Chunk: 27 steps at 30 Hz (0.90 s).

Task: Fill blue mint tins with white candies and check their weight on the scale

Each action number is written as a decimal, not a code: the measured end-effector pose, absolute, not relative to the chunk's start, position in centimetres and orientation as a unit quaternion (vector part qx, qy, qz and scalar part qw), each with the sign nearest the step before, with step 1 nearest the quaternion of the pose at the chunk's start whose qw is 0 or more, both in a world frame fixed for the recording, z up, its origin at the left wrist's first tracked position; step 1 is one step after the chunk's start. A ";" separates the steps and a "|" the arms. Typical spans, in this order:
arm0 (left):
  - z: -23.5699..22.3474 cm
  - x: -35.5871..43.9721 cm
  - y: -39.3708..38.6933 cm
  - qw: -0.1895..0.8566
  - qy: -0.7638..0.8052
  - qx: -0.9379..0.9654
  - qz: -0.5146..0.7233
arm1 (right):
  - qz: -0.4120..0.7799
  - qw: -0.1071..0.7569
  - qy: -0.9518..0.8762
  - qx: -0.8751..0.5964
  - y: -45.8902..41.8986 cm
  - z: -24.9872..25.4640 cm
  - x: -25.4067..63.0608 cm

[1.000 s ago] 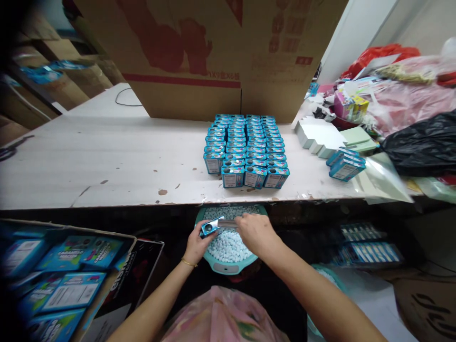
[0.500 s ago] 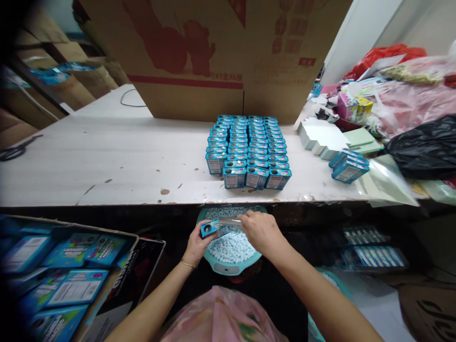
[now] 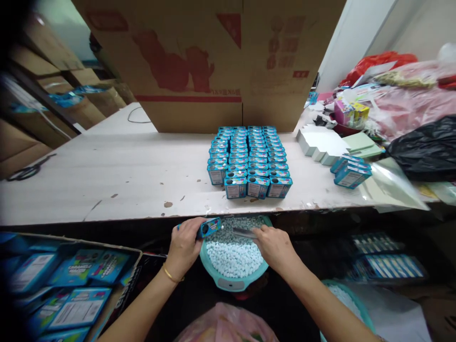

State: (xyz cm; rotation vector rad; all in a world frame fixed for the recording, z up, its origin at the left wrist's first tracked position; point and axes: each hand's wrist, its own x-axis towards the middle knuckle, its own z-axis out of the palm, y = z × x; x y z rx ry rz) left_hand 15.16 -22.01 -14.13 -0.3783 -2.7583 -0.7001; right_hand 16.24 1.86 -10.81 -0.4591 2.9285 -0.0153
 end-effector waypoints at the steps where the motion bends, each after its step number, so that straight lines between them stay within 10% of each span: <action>1: -13.4 14.5 -22.1 0.141 -0.950 -0.141 -0.240 | -0.019 0.090 0.984 -0.150 2.2 -11.2 16.3; 9: -14.2 3.9 -22.4 0.074 -0.843 -0.105 -0.522 | -0.130 0.111 0.982 -0.082 4.8 -14.8 17.7; 20: -16.0 1.5 -26.7 0.202 -0.797 0.036 -0.569 | -0.174 0.164 0.968 -0.075 4.1 -18.9 18.4; 24: -16.9 9.5 -38.3 0.325 -0.807 0.192 -0.455 | -0.161 0.199 0.964 -0.070 4.9 -21.8 17.7; 27: -18.7 17.2 -46.3 0.211 -0.852 0.381 -0.291 | -0.157 0.241 0.954 -0.081 5.1 -23.9 17.2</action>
